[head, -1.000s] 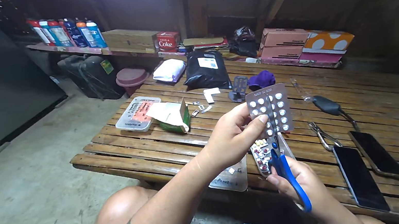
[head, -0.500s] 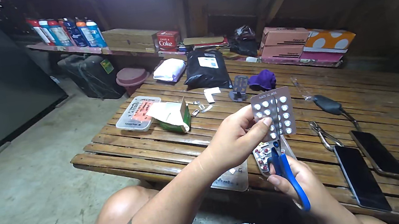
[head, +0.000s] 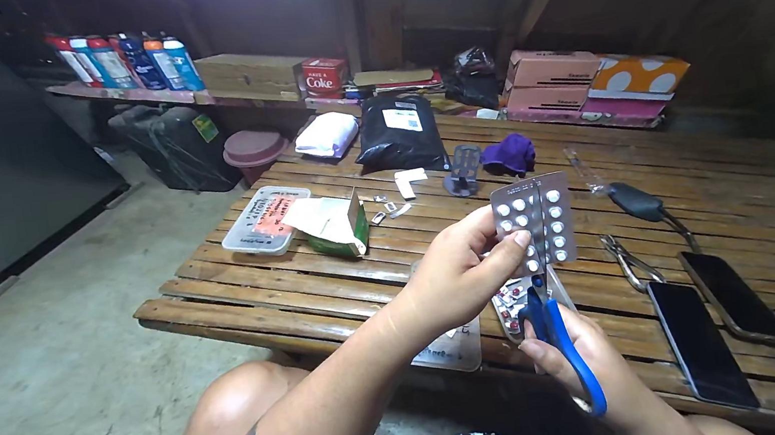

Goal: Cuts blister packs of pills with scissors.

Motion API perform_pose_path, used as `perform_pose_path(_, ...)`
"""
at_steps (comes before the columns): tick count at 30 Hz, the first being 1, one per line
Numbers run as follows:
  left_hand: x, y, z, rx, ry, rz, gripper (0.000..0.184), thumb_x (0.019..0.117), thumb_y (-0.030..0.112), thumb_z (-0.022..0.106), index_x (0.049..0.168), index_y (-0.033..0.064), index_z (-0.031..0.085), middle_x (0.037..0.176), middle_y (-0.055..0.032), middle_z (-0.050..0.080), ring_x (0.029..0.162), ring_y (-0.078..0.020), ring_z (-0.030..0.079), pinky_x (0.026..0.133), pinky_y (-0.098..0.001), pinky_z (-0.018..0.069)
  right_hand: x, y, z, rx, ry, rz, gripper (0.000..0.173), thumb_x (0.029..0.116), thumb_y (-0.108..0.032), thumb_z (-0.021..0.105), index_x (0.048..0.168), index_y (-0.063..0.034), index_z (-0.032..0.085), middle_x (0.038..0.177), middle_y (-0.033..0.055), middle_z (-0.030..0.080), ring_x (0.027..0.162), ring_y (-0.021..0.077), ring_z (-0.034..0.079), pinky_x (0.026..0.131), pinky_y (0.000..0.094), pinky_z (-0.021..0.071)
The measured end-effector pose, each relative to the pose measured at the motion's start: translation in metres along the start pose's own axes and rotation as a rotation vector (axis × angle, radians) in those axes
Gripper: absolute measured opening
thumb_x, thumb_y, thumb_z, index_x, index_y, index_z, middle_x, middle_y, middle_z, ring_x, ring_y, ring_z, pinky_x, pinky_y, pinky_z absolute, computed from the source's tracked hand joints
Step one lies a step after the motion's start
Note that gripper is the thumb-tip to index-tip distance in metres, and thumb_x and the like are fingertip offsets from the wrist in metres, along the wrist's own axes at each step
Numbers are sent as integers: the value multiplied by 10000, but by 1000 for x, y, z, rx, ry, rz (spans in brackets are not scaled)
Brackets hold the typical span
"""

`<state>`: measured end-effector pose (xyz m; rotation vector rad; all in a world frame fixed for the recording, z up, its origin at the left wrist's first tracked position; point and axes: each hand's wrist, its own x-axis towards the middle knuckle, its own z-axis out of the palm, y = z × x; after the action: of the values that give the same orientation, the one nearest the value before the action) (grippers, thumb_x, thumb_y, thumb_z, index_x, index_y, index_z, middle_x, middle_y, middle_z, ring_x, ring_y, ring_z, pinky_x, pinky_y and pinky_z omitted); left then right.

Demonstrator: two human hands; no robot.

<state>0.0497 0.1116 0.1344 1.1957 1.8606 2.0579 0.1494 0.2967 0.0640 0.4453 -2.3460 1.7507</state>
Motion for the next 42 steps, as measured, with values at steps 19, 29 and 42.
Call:
perform_pose_path(19,-2,2,1,-51,-19,-19,186,1046,100,501,1143,8,630,932,6,696,841,-28,678,804,-240,588,0,1,1,-26,28,-13,382,942,-536,667,963,-158,617,753,-114,589,629,-66,538,562,110,464)
perform_pose_path(29,-1,0,1,-44,-35,-19,188,1051,108,498,1130,2,631,914,12,692,829,-23,678,802,-236,590,1,3,0,-5,14,-34,369,961,-534,643,972,-167,605,748,-111,575,633,-57,539,569,121,472)
perform_pose_path(42,-1,0,0,-43,-26,-36,177,1046,94,495,1122,9,631,904,10,687,814,-26,672,788,-231,587,2,3,-3,-35,16,-26,364,962,-537,643,924,-176,607,705,-109,556,597,-51,523,540,125,457)
